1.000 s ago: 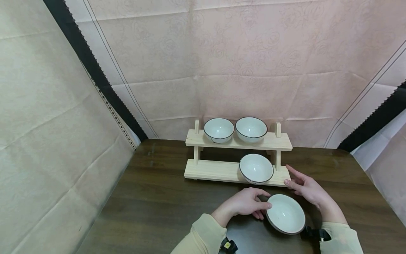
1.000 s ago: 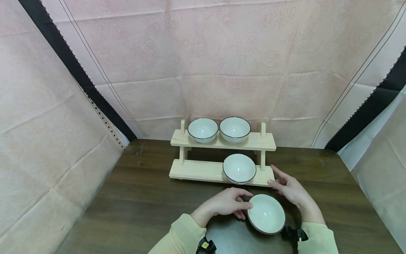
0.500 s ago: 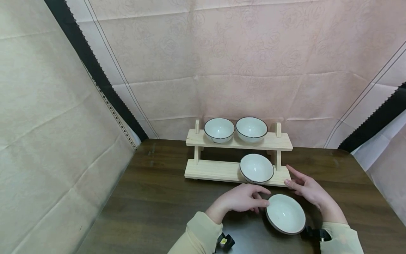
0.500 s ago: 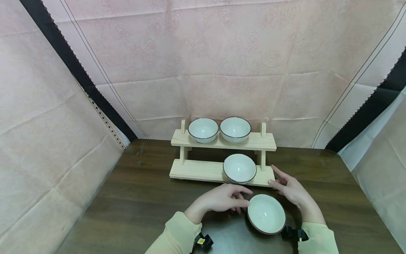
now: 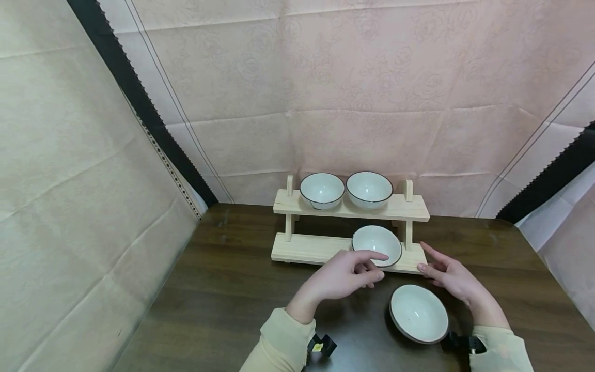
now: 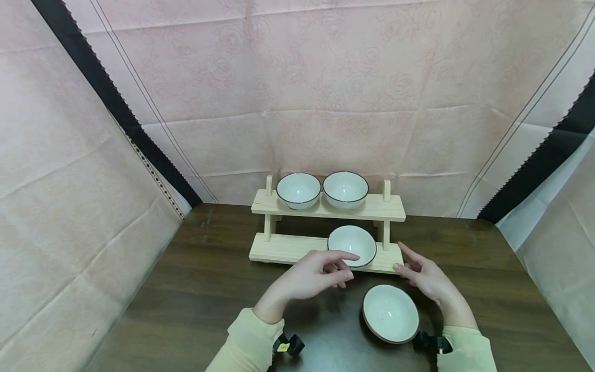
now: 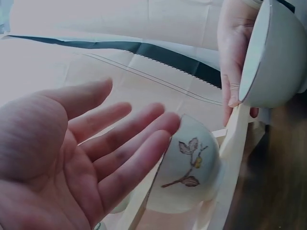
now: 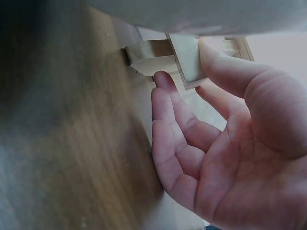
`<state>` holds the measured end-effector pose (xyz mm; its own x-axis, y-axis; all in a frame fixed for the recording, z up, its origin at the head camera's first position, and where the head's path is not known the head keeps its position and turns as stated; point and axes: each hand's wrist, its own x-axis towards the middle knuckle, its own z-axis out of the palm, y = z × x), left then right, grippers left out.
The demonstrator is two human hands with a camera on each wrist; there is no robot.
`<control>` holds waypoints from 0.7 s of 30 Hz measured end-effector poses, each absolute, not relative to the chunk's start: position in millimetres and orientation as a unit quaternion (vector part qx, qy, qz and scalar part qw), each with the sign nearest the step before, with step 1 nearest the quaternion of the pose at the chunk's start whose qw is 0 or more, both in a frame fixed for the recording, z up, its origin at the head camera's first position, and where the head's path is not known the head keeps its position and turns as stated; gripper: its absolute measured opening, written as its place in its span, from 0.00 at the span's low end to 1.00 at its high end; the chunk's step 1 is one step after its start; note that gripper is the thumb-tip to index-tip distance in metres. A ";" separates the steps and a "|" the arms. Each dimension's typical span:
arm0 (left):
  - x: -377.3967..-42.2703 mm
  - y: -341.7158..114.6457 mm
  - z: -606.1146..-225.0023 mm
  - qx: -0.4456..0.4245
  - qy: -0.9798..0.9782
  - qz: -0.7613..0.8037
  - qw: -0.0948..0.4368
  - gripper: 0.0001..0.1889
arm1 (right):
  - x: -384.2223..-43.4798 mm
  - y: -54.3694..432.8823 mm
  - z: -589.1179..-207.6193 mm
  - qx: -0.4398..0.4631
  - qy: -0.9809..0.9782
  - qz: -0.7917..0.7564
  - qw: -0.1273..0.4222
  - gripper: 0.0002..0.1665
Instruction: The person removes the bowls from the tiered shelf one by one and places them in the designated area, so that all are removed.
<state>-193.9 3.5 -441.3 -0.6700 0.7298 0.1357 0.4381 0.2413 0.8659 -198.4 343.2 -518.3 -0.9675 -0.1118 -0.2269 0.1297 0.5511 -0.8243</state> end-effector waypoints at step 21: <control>-206.6 -6.3 -450.0 0.262 0.787 0.558 0.024 0.13 | -200.6 343.6 -520.5 0.003 0.874 -0.469 0.122 0.50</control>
<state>-206.6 -6.3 -450.0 -0.8621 0.4382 0.2546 0.3850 0.2397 0.8912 -200.6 343.6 -520.5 -0.9700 -0.1094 -0.2170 0.1204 0.5594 -0.8201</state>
